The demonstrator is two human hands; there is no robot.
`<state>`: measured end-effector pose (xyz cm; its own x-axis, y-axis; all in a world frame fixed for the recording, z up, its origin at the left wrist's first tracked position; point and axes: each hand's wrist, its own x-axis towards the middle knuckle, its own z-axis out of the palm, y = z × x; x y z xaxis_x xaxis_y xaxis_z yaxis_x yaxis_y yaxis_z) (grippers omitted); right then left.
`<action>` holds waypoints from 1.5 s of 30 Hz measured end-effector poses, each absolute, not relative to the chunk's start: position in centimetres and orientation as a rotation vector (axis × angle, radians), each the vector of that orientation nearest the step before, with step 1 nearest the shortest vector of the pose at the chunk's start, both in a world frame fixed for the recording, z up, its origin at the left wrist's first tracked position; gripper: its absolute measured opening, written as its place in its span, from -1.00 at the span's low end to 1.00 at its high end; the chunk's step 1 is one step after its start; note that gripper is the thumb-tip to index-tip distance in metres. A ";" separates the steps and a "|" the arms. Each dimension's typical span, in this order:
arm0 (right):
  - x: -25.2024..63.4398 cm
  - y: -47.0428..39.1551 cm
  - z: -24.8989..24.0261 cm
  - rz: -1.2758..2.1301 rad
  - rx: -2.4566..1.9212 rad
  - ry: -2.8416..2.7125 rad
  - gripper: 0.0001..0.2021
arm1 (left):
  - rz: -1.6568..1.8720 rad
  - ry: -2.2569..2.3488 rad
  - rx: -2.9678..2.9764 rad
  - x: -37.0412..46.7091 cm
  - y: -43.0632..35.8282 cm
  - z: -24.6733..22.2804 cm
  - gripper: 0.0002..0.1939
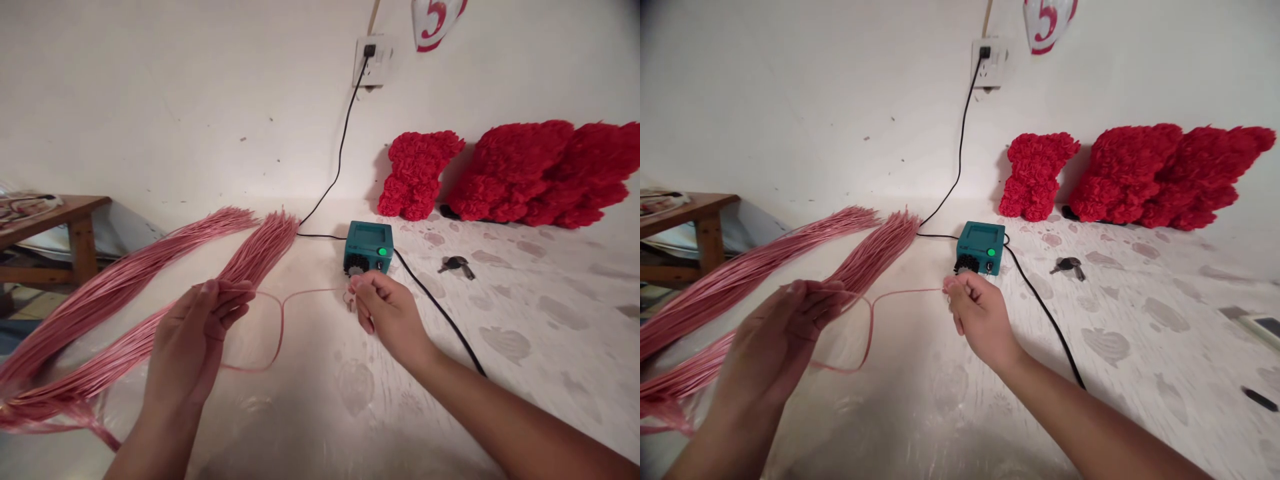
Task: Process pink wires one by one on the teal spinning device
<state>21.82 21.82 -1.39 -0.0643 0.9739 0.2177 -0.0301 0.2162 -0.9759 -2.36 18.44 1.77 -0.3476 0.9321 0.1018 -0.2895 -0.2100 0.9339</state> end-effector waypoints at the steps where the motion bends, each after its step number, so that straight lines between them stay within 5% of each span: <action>1: 21.7 21.7 -1.4 1.117 -0.991 -1.344 -0.64 | 1.678 1.088 0.894 -2.2 18.3 1.7 -0.86; 8: 21.2 20.4 -1.3 1.264 -1.004 -1.543 -0.71 | 1.550 0.986 0.816 2.3 18.3 2.4 -0.82; 18: 23.4 21.9 0.7 1.418 -0.927 -1.968 -0.78 | 0.879 1.018 1.198 3.8 17.6 2.3 -0.66; 28: 23.4 21.1 0.5 1.543 -0.906 -2.194 -0.75 | 0.973 0.906 0.894 2.8 17.7 1.6 -0.75; 39: 23.7 21.7 -0.6 1.581 -0.909 -2.168 -0.75 | 1.505 0.788 0.657 -1.7 18.3 4.8 -0.84; 45: 23.3 21.8 -0.5 1.385 -0.928 -2.125 -0.80 | 1.362 0.854 0.814 -0.6 20.2 5.5 -0.78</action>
